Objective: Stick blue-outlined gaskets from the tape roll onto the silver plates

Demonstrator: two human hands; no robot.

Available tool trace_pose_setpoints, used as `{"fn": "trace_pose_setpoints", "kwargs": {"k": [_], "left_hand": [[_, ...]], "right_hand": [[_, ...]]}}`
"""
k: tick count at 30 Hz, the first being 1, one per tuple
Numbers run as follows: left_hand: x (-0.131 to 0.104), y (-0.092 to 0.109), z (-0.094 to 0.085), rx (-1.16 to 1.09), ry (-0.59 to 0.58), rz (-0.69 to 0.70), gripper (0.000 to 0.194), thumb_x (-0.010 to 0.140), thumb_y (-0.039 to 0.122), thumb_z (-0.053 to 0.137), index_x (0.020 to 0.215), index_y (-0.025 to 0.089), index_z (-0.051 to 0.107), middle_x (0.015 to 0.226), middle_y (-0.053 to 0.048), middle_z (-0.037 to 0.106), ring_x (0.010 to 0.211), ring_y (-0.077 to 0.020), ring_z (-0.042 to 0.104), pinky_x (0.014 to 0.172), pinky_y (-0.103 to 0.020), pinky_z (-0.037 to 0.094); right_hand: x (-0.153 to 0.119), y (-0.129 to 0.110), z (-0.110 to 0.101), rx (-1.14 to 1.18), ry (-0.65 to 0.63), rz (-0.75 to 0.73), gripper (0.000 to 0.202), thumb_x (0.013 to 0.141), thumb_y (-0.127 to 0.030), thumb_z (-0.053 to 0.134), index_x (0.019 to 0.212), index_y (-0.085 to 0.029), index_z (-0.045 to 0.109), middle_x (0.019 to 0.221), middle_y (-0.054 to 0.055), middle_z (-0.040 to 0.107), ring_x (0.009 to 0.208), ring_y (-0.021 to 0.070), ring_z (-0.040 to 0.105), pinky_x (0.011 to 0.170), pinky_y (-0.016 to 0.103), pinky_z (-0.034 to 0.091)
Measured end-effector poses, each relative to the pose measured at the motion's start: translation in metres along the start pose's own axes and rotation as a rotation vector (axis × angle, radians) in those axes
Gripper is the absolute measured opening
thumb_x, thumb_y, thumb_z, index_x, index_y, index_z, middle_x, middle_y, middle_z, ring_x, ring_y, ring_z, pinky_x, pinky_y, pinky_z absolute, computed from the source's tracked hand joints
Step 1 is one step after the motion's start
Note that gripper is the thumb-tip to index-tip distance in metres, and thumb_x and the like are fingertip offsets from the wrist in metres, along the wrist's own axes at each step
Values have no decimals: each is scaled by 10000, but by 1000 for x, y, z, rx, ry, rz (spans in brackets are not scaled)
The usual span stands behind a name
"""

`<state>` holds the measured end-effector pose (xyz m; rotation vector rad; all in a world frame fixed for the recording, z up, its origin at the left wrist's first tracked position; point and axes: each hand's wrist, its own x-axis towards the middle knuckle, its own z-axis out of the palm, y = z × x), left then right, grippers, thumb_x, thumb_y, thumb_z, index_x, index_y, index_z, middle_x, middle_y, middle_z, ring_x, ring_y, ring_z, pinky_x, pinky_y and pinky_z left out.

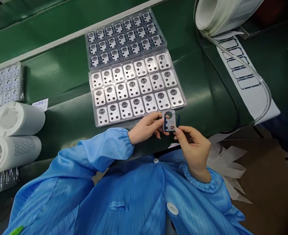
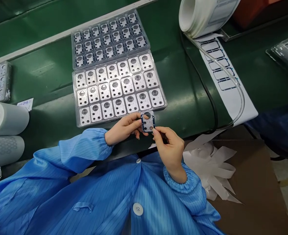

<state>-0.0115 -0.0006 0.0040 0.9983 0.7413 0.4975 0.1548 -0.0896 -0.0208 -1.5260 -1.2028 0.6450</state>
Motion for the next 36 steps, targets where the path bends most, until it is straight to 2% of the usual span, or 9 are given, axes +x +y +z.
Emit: {"fn": "trace_pose_setpoints", "kwargs": {"k": [7,22,36], "left_hand": [[0,1,1,-49,14,-19,324,943,390,645,1117,143,530,933,-64,709,769,-125,733,586,-175,557],[-1,5,3,-19,38,-37,232,981,311,584,1127,133,555,864,-37,673,757,-128,727,597,-187,556],[-1,5,2,5,32,-20,306,955,393,627,1110,141,546,922,-53,678,774,-124,728,564,-154,532]], "right_hand": [[0,-1,1,-52,5,-13,96,901,-309,701,904,-220,738,776,1,716,625,128,658,609,268,545],[0,-4,1,-116,9,-21,156,913,-353,676,894,-210,735,766,11,719,625,140,661,616,285,557],[3,-9,3,-196,39,-152,105,920,-284,659,890,-210,726,812,37,746,689,168,701,661,309,592]]}}
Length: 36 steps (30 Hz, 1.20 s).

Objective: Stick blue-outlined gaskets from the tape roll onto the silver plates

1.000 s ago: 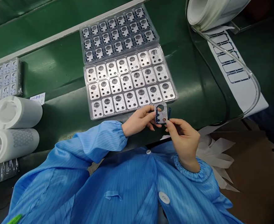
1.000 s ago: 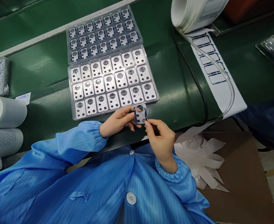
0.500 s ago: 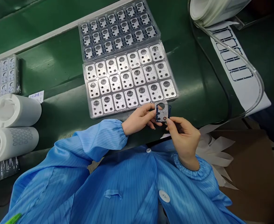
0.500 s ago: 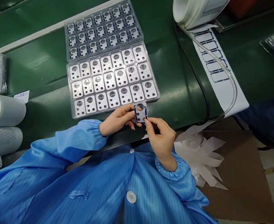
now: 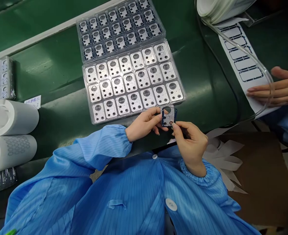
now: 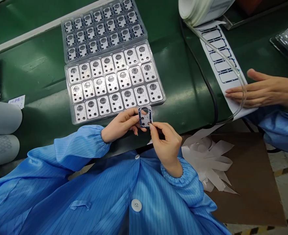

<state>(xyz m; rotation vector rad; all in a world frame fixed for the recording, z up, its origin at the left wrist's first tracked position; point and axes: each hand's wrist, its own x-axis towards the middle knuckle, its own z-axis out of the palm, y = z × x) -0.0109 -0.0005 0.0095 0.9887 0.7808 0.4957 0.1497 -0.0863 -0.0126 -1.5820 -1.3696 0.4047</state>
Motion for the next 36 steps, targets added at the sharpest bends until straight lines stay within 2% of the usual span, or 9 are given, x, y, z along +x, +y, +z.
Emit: {"fn": "trace_pose_setpoints", "kwargs": {"k": [11,18,26,28,33,36], "left_hand": [[0,-2,0,29,-15,45,299,957,394,618,1091,135,554,894,-37,647,757,-122,720,522,-158,517],[0,-1,-1,65,-13,50,316,969,407,598,1121,132,562,842,-36,653,764,-125,717,527,-150,505],[0,-1,-1,83,-26,67,329,976,423,583,1121,128,561,806,-35,663,726,-110,700,537,-150,508],[0,-2,-1,81,-28,71,337,973,426,588,1122,124,560,799,-34,662,730,-116,702,537,-155,514],[1,-3,-2,64,-18,59,340,960,433,608,1118,134,569,856,-45,670,780,-134,722,539,-155,516],[0,-3,-2,63,-18,60,343,958,434,610,1123,136,573,856,-42,665,782,-134,721,538,-156,517]], "right_hand": [[-2,2,1,-3,7,-24,78,925,-258,659,907,-209,717,834,38,753,705,167,710,654,307,583],[-1,2,2,-113,53,-101,93,933,-266,641,893,-227,716,809,35,760,719,178,720,651,315,589],[0,2,3,-114,68,-188,71,916,-181,655,926,-225,710,840,31,767,754,172,725,680,300,587],[0,1,2,-82,58,-159,62,912,-185,660,911,-219,711,834,33,764,748,173,725,680,298,591],[-2,1,-1,43,3,24,78,910,-272,671,886,-214,716,788,22,741,655,161,700,619,296,593],[-2,1,-1,45,-4,48,104,911,-301,670,884,-211,714,789,25,741,658,162,698,632,304,600]]}}
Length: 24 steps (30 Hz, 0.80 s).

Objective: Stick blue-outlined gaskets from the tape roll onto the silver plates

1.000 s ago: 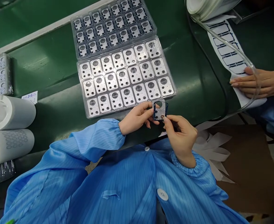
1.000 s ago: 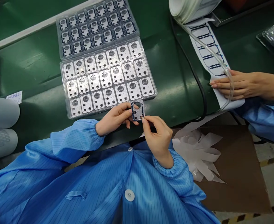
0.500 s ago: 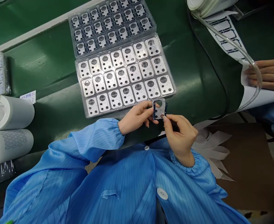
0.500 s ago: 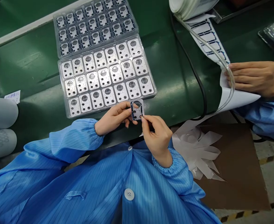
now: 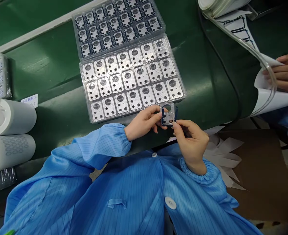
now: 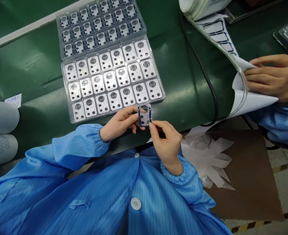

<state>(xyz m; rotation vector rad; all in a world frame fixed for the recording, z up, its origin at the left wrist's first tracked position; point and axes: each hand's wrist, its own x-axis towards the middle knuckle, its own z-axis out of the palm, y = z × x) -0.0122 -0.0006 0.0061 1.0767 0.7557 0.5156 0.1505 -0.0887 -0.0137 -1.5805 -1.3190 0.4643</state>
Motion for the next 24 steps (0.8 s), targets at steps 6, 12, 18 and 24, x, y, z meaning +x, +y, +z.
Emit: {"fn": "trace_pose_setpoints", "kwargs": {"k": [6,12,18,24], "left_hand": [[-1,2,2,5,8,-4,323,967,407,599,1135,131,577,860,-37,654,781,-132,719,538,-161,520],[0,3,2,9,10,-5,310,965,404,606,1104,128,577,857,-33,645,766,-128,721,527,-156,518],[0,1,1,15,7,5,335,960,425,609,1116,130,578,846,-38,660,766,-135,723,523,-164,513],[1,1,1,16,-10,2,317,983,405,578,1127,123,552,804,-31,668,742,-121,720,514,-145,498]], "right_hand": [[0,0,3,-62,30,-92,73,919,-258,661,885,-216,711,819,34,753,714,171,715,658,304,593],[1,-1,4,-100,49,-138,65,917,-243,660,881,-221,709,807,30,749,704,172,707,645,302,577],[2,-2,3,-88,39,-147,50,917,-206,658,899,-214,704,815,33,750,707,160,699,641,293,564],[-4,9,0,43,39,-50,38,900,-242,694,905,-215,718,802,16,728,664,150,680,606,286,563]]}}
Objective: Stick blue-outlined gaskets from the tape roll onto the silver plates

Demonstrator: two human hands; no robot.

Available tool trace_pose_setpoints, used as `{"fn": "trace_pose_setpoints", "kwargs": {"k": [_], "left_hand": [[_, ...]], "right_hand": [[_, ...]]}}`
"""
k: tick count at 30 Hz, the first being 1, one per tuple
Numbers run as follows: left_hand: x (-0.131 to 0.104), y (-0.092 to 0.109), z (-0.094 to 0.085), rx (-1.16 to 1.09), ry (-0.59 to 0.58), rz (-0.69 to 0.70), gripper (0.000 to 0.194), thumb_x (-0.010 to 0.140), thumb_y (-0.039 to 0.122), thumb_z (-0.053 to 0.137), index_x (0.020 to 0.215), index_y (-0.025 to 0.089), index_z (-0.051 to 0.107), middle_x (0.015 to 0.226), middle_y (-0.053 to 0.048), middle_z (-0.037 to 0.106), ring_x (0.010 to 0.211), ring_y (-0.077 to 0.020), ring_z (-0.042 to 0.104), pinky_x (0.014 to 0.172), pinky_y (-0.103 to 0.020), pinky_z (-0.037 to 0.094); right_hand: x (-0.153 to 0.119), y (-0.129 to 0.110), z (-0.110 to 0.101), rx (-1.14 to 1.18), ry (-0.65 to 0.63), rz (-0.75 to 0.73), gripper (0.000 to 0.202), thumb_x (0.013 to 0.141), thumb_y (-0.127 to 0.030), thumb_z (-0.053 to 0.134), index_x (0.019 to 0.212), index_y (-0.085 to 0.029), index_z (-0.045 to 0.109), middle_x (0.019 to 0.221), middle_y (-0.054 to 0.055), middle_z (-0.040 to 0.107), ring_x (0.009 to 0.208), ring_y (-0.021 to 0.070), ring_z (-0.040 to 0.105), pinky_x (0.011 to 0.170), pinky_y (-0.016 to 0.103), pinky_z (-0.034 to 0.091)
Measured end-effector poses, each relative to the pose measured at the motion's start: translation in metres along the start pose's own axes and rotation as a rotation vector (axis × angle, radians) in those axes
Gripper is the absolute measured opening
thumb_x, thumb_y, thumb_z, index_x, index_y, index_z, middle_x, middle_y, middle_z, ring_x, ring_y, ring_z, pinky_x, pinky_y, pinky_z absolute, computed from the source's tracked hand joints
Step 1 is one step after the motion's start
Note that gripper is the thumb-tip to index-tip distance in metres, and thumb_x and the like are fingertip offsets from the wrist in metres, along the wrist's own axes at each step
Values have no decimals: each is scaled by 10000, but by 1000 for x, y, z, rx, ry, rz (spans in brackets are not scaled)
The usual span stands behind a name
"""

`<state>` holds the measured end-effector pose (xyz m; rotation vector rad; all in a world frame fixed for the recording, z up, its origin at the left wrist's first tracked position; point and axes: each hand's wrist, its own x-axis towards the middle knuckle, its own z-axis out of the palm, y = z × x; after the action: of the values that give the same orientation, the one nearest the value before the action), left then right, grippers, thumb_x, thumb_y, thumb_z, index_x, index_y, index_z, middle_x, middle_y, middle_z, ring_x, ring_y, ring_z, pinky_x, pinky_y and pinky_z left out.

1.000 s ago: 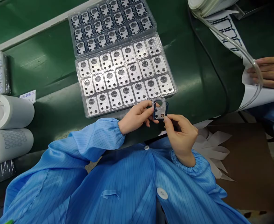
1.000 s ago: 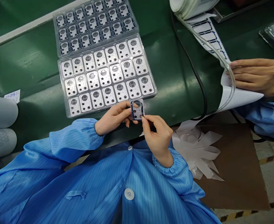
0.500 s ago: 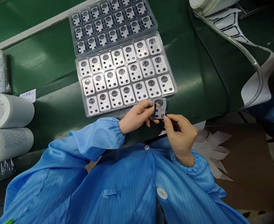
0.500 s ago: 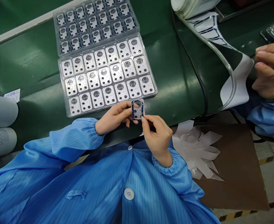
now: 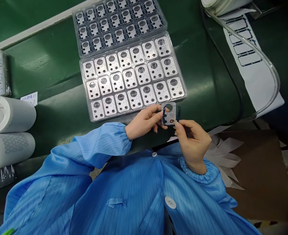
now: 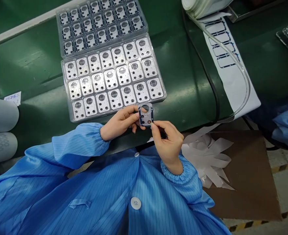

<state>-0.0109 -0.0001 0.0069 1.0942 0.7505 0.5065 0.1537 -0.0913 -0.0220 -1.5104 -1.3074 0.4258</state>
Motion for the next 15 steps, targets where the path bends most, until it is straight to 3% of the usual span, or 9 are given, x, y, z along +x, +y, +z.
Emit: {"fn": "trace_pose_setpoints", "kwargs": {"k": [5,15], "left_hand": [[0,1,1,-9,13,-5,312,974,390,594,1123,123,535,845,-33,674,726,-113,719,505,-146,497],[1,0,1,-3,-2,-31,286,998,353,552,1154,114,565,872,-49,696,746,-118,732,510,-145,497]], "right_hand": [[-3,8,-3,117,25,52,34,889,-251,713,908,-225,724,791,-1,716,637,133,661,577,265,544],[2,3,-2,17,-29,-18,58,883,-198,711,932,-221,732,827,10,737,702,145,696,632,269,560]]}}
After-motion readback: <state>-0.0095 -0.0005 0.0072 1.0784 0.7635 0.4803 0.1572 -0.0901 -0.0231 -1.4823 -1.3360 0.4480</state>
